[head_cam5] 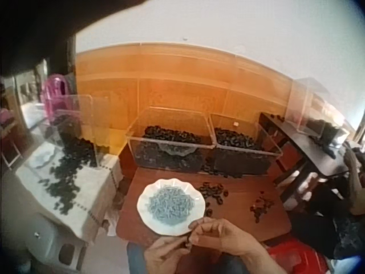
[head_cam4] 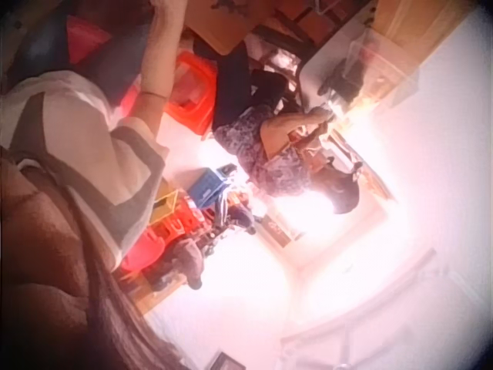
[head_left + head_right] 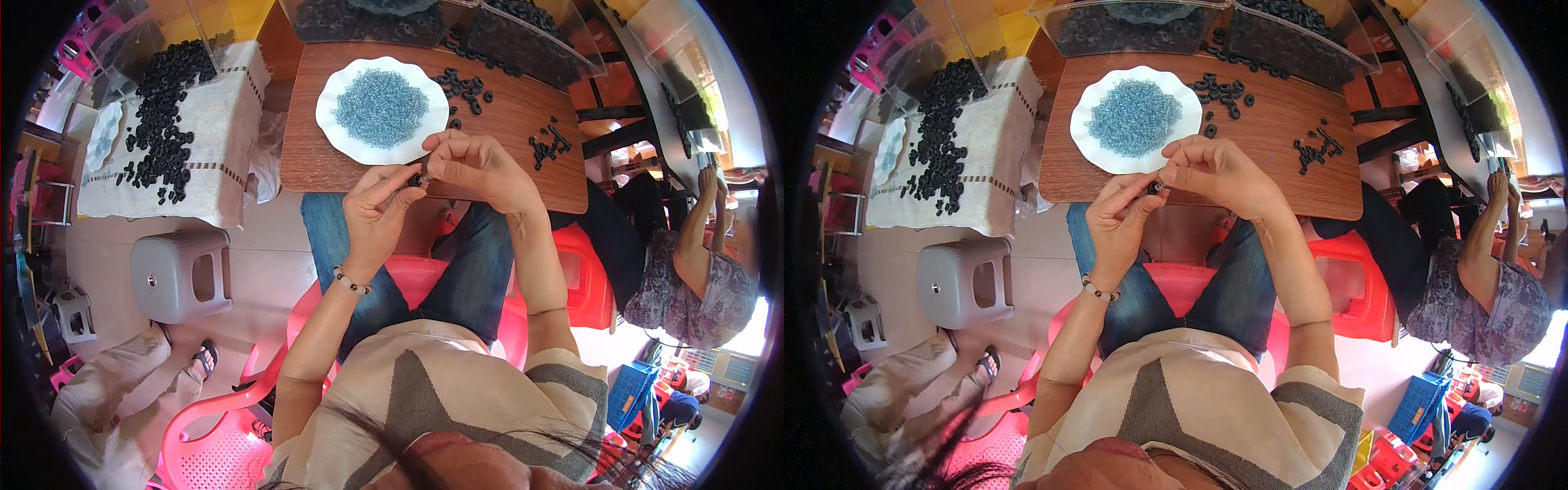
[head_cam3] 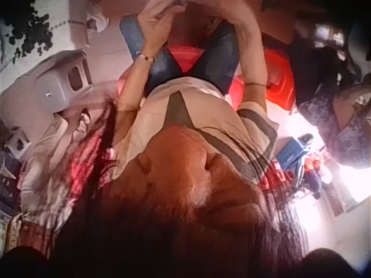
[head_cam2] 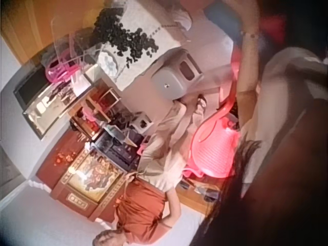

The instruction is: Manually inserting tiny blue beads into small black plastic components at a workshop table.

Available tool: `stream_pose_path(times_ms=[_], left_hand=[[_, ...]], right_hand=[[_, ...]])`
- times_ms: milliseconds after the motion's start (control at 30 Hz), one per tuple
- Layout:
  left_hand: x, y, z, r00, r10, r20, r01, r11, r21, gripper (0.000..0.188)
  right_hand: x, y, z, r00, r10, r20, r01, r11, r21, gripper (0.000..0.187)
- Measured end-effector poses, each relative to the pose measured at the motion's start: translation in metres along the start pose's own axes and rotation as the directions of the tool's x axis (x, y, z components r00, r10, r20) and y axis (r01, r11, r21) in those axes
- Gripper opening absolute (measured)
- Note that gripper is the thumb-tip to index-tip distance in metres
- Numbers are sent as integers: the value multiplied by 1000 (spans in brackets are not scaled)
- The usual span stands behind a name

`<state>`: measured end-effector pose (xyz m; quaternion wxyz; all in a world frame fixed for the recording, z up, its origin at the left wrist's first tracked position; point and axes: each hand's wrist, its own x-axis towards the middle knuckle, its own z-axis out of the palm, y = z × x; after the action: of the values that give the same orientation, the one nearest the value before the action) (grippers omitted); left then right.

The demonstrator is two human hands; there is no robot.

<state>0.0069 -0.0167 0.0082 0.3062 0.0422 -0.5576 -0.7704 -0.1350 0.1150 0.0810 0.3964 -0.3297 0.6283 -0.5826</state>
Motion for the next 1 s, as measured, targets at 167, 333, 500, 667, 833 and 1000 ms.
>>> stream_pose_path(times_ms=[167, 333, 500, 667, 833, 1000], left_hand=[[0, -3, -1, 1000, -3, 18, 2, 998, 66, 25], [-2, -3, -2, 1000, 13, 21, -16, 987, 159, 25], [-3, -8, 1, 1000, 0, 3, -1, 989, 149, 24], [-4, -11, -2, 999, 20, 35, -27, 978, 208, 24], [-5, -7, 0, 995, -22, 95, -1, 972, 236, 23], [-3, 0, 4, 990, -69, 120, 35, 964, 263, 22]], right_hand=[[-6, 0, 6, 991, 122, -46, -116, 985, 128, 16], [-9, -1, 12, 992, 103, -71, -95, 989, 116, 21], [-12, 7, 17, 992, -50, -117, 25, 978, -208, 18], [-17, 11, 29, 952, -93, -292, 21, 971, -240, 17], [-8, 20, -17, 897, -180, -403, 47, 947, -318, 15], [8, 29, -59, 801, -251, -544, -250, 685, -684, 18]])
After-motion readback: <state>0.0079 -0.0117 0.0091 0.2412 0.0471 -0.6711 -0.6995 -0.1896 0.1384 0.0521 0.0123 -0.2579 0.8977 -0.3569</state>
